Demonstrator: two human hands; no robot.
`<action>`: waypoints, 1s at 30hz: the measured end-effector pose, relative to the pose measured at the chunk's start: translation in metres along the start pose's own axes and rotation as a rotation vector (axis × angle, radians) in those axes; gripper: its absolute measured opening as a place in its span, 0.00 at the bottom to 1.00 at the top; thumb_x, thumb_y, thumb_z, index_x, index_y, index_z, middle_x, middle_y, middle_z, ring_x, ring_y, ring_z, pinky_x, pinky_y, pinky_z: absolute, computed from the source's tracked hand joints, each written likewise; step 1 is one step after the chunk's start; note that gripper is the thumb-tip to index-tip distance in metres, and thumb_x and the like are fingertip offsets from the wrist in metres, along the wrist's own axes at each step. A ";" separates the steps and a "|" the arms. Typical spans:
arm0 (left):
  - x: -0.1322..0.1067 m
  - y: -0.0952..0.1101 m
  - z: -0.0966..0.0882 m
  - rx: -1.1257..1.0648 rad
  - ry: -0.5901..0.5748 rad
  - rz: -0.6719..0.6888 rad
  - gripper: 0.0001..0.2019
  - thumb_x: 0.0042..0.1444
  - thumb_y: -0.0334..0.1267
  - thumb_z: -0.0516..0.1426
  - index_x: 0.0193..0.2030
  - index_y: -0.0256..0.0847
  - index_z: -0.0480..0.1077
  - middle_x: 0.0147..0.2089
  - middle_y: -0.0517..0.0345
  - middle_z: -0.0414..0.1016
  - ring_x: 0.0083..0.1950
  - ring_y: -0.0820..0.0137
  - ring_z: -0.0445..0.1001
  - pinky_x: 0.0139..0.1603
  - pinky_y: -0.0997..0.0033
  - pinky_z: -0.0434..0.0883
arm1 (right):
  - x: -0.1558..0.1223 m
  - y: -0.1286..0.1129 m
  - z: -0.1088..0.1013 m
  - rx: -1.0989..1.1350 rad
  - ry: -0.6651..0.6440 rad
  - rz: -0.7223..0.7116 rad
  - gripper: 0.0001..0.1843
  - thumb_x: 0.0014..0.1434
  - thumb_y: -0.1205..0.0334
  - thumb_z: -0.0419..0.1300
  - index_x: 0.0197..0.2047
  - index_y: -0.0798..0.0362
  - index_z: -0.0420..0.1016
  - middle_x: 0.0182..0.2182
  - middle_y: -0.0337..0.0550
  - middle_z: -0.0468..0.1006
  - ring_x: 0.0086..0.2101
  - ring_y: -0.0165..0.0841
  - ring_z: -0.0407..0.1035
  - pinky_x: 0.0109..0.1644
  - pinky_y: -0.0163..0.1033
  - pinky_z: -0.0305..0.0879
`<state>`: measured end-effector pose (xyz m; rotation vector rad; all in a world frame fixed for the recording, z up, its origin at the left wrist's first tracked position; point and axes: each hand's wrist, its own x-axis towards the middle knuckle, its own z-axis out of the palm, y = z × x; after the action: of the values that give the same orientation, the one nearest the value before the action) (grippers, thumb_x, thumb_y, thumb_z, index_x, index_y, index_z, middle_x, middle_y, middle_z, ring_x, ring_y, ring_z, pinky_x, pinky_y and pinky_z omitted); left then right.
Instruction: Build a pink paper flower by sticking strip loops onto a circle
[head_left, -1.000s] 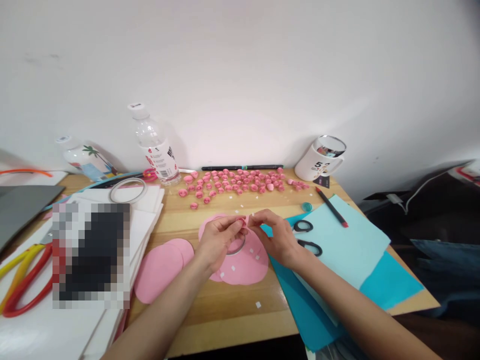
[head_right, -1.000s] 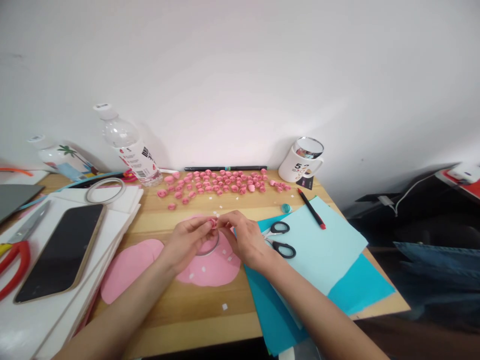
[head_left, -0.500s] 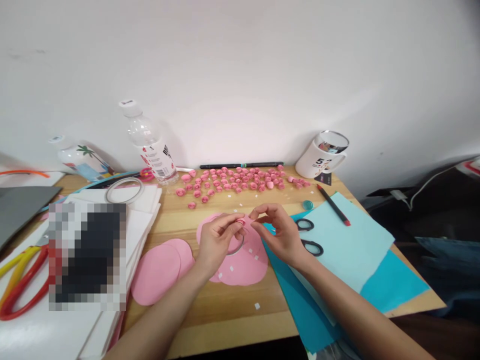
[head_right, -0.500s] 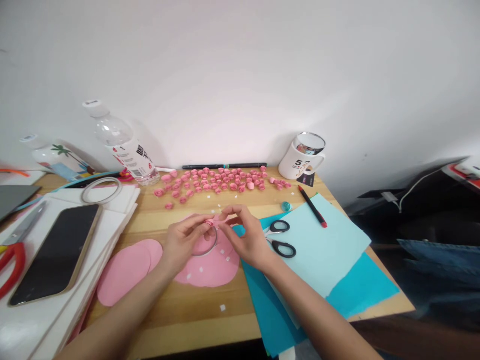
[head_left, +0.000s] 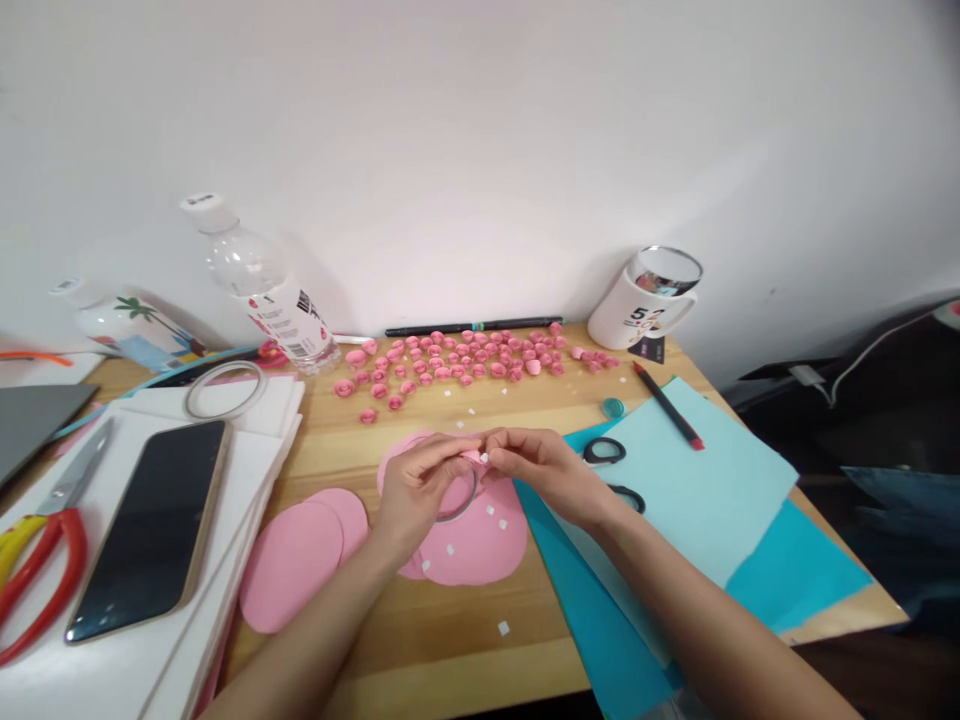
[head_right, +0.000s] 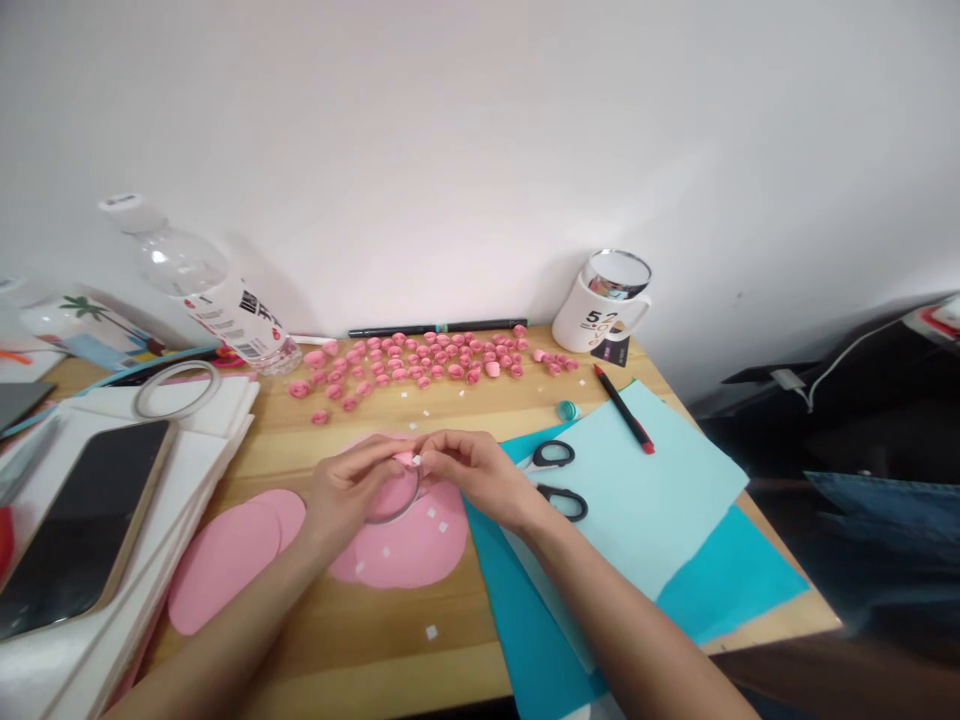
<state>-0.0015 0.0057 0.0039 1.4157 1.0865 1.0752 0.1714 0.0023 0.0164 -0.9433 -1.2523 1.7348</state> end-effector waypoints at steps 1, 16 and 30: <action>0.000 -0.001 0.000 0.000 -0.009 -0.016 0.08 0.51 0.34 0.59 0.37 0.44 0.78 0.39 0.55 0.78 0.41 0.68 0.74 0.45 0.71 0.69 | 0.000 -0.001 -0.001 -0.007 0.002 0.004 0.10 0.56 0.58 0.59 0.27 0.55 0.69 0.29 0.38 0.70 0.31 0.28 0.67 0.41 0.37 0.65; 0.002 -0.002 0.001 -0.016 -0.016 -0.058 0.07 0.49 0.34 0.60 0.36 0.41 0.78 0.36 0.56 0.79 0.38 0.68 0.75 0.41 0.72 0.71 | -0.001 0.007 0.001 -0.286 0.137 -0.075 0.09 0.57 0.58 0.56 0.29 0.54 0.68 0.29 0.41 0.70 0.32 0.30 0.66 0.38 0.36 0.63; 0.003 -0.010 0.001 -0.155 -0.044 -0.127 0.07 0.50 0.35 0.60 0.36 0.40 0.78 0.35 0.57 0.77 0.32 0.74 0.72 0.38 0.76 0.70 | -0.003 0.008 0.006 -0.405 0.125 -0.140 0.11 0.61 0.56 0.51 0.30 0.53 0.63 0.30 0.40 0.68 0.31 0.29 0.65 0.37 0.37 0.63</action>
<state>-0.0003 0.0091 -0.0061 1.2258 1.0245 1.0103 0.1659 -0.0045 0.0107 -1.1434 -1.5784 1.3158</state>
